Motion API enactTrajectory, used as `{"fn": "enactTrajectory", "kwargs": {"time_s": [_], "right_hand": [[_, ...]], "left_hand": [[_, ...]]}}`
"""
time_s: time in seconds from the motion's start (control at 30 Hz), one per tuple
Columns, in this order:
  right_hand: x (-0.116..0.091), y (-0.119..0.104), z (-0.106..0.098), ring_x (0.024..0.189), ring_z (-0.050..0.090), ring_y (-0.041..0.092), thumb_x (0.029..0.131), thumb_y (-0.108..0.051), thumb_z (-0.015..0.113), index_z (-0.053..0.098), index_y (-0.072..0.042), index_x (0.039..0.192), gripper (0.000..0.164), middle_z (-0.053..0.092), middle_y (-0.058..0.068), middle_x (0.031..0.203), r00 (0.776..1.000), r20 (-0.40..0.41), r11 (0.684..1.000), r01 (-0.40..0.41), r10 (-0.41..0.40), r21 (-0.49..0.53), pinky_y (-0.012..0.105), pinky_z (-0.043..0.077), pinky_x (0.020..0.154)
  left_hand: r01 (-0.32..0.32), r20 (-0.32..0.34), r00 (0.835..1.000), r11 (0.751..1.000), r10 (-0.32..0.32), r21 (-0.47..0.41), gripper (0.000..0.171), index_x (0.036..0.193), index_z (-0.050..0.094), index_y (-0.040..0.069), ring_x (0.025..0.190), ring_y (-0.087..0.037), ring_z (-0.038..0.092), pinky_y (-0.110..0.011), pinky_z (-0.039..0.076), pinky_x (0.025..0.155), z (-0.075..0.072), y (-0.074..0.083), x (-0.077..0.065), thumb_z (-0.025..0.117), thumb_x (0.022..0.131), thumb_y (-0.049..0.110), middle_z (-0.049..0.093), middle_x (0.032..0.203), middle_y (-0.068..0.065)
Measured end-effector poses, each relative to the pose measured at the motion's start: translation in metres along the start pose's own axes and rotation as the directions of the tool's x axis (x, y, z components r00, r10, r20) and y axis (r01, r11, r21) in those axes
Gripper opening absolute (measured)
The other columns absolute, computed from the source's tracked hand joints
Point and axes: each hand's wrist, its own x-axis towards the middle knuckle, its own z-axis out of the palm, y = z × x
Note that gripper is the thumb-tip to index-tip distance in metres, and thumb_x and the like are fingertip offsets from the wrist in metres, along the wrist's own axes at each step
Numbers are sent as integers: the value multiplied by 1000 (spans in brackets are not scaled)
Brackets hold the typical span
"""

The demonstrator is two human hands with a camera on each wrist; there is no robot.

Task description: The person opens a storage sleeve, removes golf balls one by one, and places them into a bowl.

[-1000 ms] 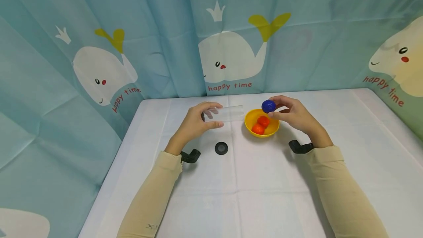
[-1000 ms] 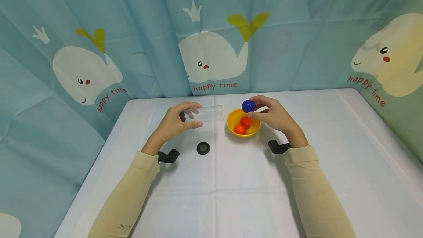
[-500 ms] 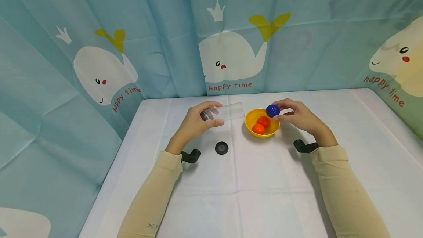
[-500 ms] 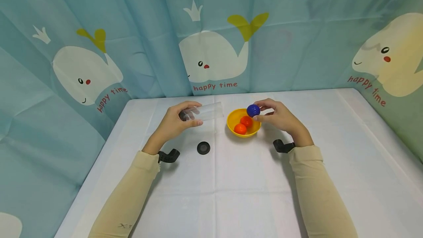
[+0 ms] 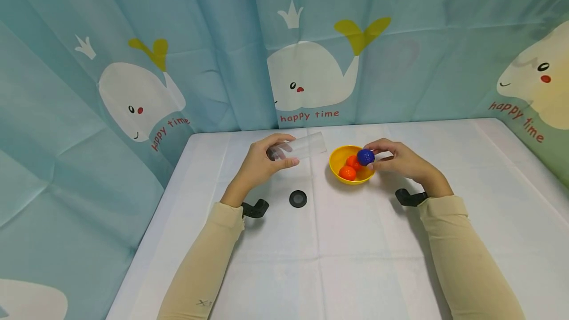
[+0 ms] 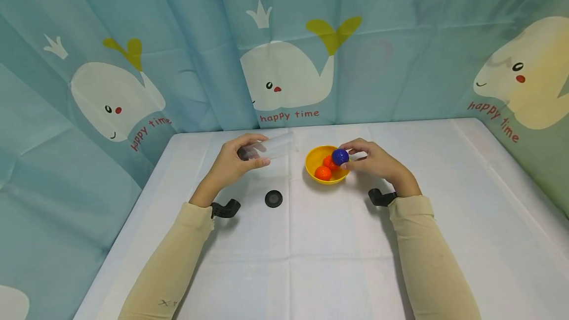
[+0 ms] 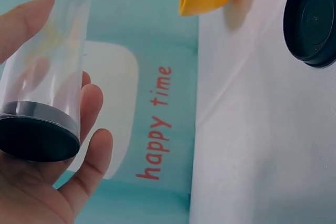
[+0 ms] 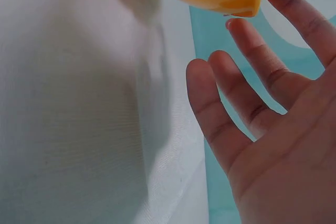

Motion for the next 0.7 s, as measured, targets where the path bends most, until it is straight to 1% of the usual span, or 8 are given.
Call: {"fn": "enactTrajectory", "kwargs": {"time_s": [0.13,0.3,0.43,0.53,0.7], "right_hand": [[1,2,1,121,49,21,94,-19,72,63,-11,134,42,58,8,135,1000,21,1000,0,0,9,44,41,102],[2,4,3,118,49,19,92,-18,74,63,-9,133,43,59,10,131,999,41,1000,4,-5,18,42,40,98],[3,4,4,116,50,16,90,-18,76,63,-8,132,44,59,10,130,999,52,1000,1,-3,24,39,42,97],[3,3,3,118,50,16,91,-18,76,64,-9,130,42,58,10,133,998,63,1000,-1,-1,28,39,44,100],[2,-1,2,123,49,21,93,-21,74,66,-10,124,34,57,9,140,998,59,1000,2,-4,29,40,45,103]], "left_hand": [[5,-10,1000,1000,-5,-15,49,128,67,33,85,-20,62,-35,53,74,1,-1,1,86,83,37,72,108,2],[8,-25,1000,1000,-9,-25,47,127,67,33,85,-19,64,-34,53,73,3,-4,2,86,84,36,73,107,2],[14,-33,999,998,-16,-53,45,127,65,31,85,-19,65,-35,53,73,5,-6,2,83,86,37,73,105,1],[15,-34,999,997,-18,-76,44,129,61,28,83,-21,65,-35,52,72,6,-7,2,79,90,39,72,105,1],[-3,-39,999,995,-1,-104,49,139,50,22,71,-24,61,-32,48,64,5,-8,2,69,98,42,70,102,-2]]}}
